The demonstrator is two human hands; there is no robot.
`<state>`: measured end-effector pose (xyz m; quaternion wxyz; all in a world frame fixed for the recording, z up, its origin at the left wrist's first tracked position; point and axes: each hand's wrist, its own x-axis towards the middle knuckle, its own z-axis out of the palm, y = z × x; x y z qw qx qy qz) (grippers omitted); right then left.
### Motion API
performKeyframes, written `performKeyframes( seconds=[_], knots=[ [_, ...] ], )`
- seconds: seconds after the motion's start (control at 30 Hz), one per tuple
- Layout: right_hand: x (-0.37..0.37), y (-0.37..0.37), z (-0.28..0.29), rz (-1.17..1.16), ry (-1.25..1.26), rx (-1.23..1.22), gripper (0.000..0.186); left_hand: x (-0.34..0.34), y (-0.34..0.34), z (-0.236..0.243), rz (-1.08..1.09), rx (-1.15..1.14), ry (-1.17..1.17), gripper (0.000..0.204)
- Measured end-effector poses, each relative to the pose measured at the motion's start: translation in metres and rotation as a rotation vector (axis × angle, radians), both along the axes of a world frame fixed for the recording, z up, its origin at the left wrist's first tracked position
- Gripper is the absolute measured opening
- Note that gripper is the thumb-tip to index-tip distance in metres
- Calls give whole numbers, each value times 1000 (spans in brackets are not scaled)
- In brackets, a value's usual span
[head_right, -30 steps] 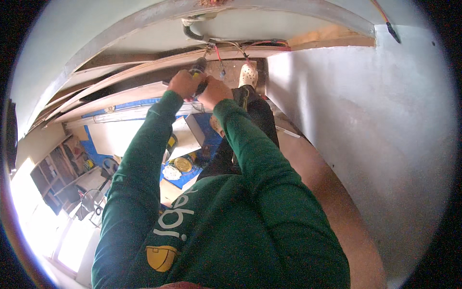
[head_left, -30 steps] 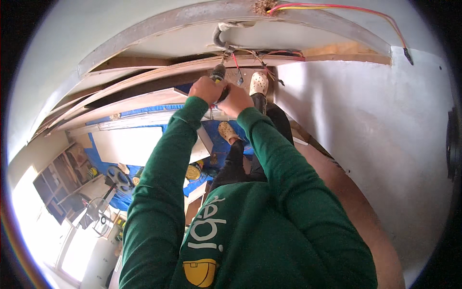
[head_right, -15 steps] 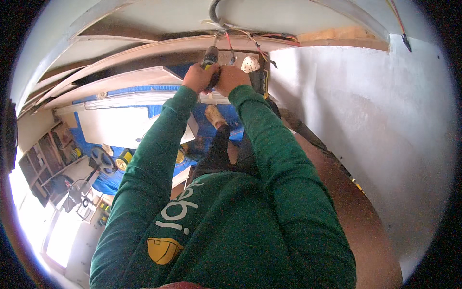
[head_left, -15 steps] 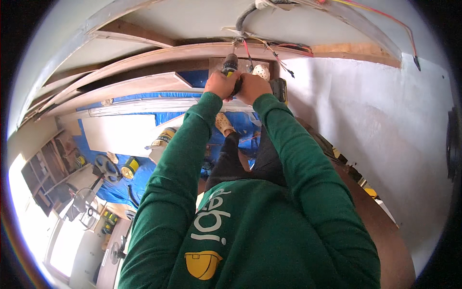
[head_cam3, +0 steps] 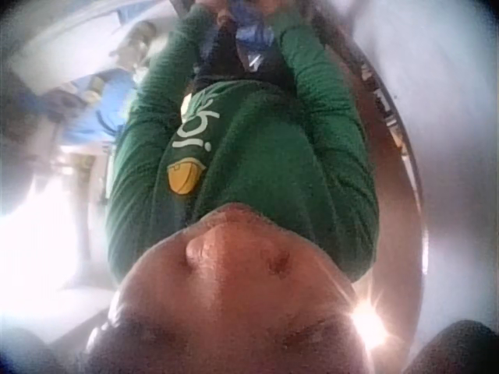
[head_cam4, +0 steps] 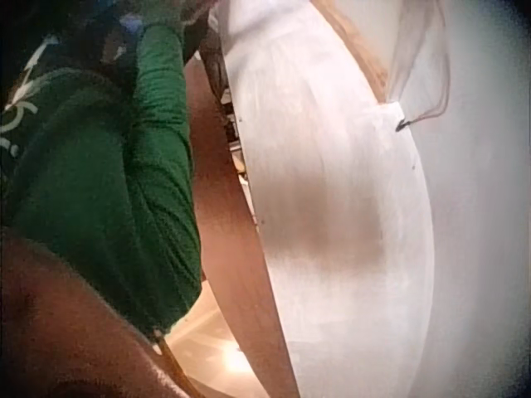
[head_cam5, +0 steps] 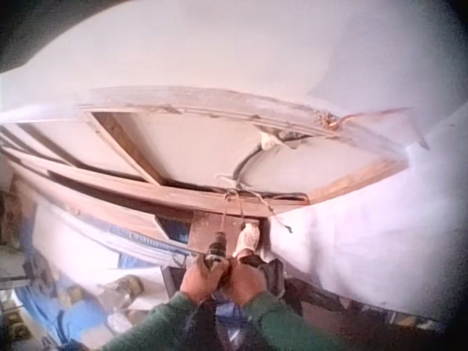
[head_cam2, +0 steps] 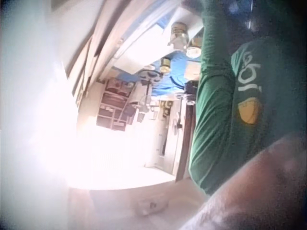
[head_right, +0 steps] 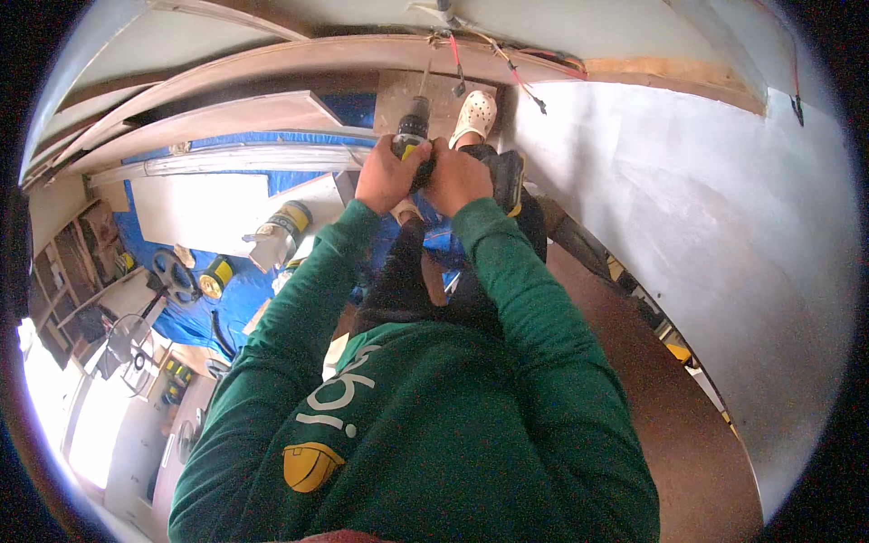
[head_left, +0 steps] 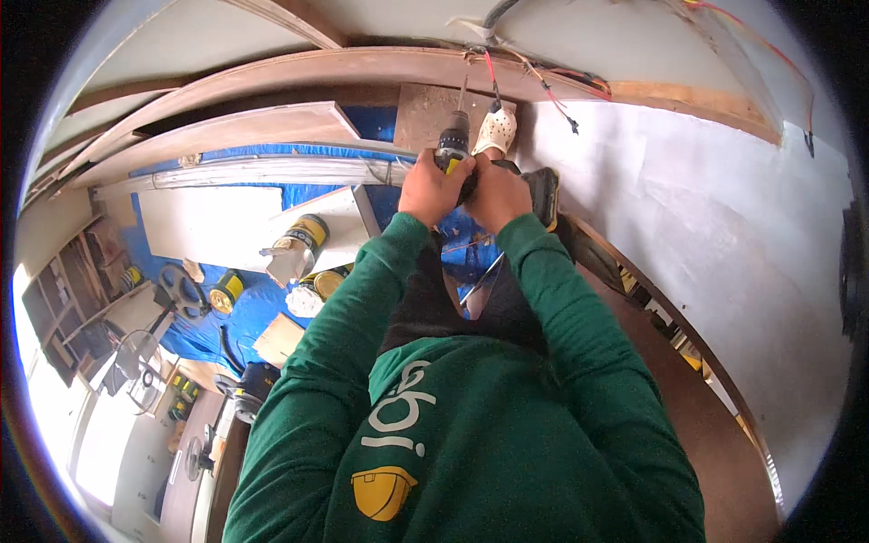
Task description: The person drills into a wooden beam using a drill and then manipulates wires.
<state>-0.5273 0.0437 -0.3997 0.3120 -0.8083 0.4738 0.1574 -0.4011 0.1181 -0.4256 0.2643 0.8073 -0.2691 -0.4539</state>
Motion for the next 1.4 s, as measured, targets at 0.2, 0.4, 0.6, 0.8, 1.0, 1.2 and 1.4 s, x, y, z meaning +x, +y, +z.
performKeyframes(
  seconds=[0.2, 0.4, 0.6, 0.8, 1.0, 1.2, 1.4],
  knots=[
    [-12, -24, -29, 149, 77, -180, 29, -17, -15, -41, 173, -132, 145, 66],
    [-3, -51, -46, 279, 122, -164, 37, -37, -28, -119, 390, -179, 297, 70],
    [-3, -63, -67, 276, 170, -119, 38, -41, -38, -118, 446, -159, 307, 69],
    [1, -68, -73, 241, 129, -60, 37, -25, -47, -105, 308, -44, 145, 73],
    [5, -70, -91, 235, 125, -47, 39, -22, -50, -121, 308, -48, 152, 72],
    [-4, -65, -117, 209, 148, -40, 47, -24, -45, -122, 313, -23, 233, 67],
    [-16, -63, -121, 223, 112, -77, 65, -35, -44, -123, 297, -119, 87, 74]
  ],
)
